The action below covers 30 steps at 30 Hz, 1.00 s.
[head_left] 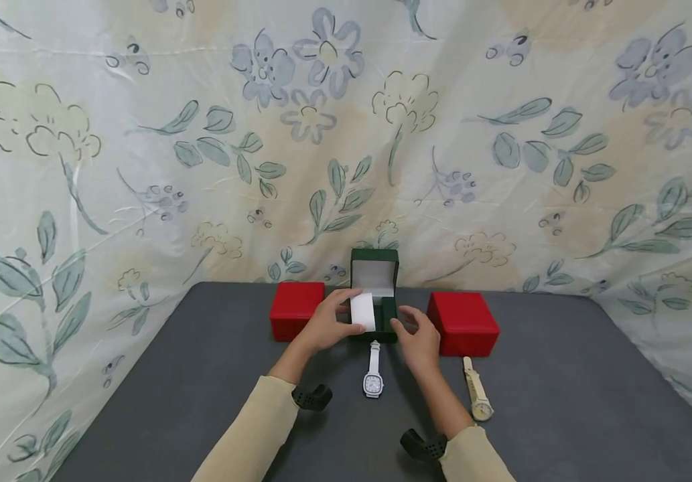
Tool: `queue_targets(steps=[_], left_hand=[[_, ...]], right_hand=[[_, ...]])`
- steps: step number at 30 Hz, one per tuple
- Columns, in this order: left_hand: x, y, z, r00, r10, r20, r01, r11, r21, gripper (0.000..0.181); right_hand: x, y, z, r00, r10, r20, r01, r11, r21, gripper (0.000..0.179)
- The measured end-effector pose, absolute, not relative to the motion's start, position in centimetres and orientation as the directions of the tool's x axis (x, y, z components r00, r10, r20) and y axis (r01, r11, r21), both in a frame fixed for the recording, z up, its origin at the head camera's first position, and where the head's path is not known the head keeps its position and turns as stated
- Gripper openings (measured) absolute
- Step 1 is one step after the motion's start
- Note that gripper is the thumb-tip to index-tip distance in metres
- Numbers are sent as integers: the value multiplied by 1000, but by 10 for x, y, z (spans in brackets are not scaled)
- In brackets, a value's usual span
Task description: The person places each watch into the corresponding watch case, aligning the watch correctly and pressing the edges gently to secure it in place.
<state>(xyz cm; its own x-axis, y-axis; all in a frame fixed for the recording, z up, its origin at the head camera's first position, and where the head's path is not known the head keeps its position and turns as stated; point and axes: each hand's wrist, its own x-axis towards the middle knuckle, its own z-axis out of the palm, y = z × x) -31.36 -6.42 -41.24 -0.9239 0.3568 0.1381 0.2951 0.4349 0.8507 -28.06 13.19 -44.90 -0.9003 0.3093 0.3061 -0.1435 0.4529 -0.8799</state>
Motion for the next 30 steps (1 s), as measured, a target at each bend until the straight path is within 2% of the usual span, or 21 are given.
queue_targets(steps=[6,11,18,30], left_hand=[[-306,-70,-414,-926,345,156,289,376,880,68],[-303,-72,-414,-920,356,164,296,357,886,69],[-299,-75,-419,-923,352,157,281,336,899,69],[-300,-77,-422,-904,398,155,305,348,887,70]], right_hand=[[-270,139,-445,-938,174,300,-176,508,-843,31],[-266,145,-445,-968,38,248,-185,559,-809,31],[-263,147,-444,-976,-122,179,-216,588,-779,34],[-264,143,-448,-969,-223,106,-228,642,-732,50]])
